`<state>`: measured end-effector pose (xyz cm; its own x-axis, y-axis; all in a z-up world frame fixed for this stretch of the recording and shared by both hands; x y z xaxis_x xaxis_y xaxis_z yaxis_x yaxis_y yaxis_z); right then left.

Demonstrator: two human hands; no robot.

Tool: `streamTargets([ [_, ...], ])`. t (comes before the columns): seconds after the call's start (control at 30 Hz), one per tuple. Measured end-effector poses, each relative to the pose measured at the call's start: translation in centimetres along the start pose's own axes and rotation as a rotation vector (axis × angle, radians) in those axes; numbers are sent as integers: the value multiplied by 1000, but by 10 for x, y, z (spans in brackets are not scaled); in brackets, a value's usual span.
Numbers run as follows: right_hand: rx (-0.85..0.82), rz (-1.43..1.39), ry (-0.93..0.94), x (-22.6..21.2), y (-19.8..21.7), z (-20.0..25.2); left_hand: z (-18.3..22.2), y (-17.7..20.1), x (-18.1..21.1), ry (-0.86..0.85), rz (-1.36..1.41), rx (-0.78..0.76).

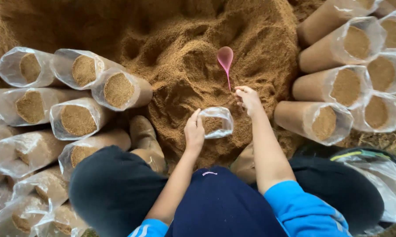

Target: Filling plastic bags with substrate using a hand scoop from a large pile on the ground.

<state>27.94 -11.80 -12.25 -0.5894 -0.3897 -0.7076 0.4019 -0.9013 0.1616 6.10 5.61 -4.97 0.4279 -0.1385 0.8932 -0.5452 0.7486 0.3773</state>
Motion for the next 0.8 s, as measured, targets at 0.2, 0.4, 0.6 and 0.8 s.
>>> streamTargets([
  [0.2, 113, 479, 119, 104, -14, -182, 6, -1, 4, -16, -37, -38],
  [0.4, 228, 818, 149, 81, -33, -207, 2, 12, 28, -50, -11, -47],
  [0.6, 343, 719, 306, 29, -46, -163, -5, 4, 26, -243, 144, -87],
  [0.8, 462, 977, 349, -17, -8, -145, -2, 4, 40, -348, 241, -144],
])
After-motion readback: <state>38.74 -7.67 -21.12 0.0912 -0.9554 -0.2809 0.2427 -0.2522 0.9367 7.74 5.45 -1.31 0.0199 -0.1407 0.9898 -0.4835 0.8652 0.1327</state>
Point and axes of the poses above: each hand's wrist, its own z-axis away from the middle knuckle, its own y-axis out of the back of the hand, x = y × z, the point moved 6 cm from there along -z, towards the middle knuckle, and after that the axes turned 4 degrees about -y, right-handed, at the moved point
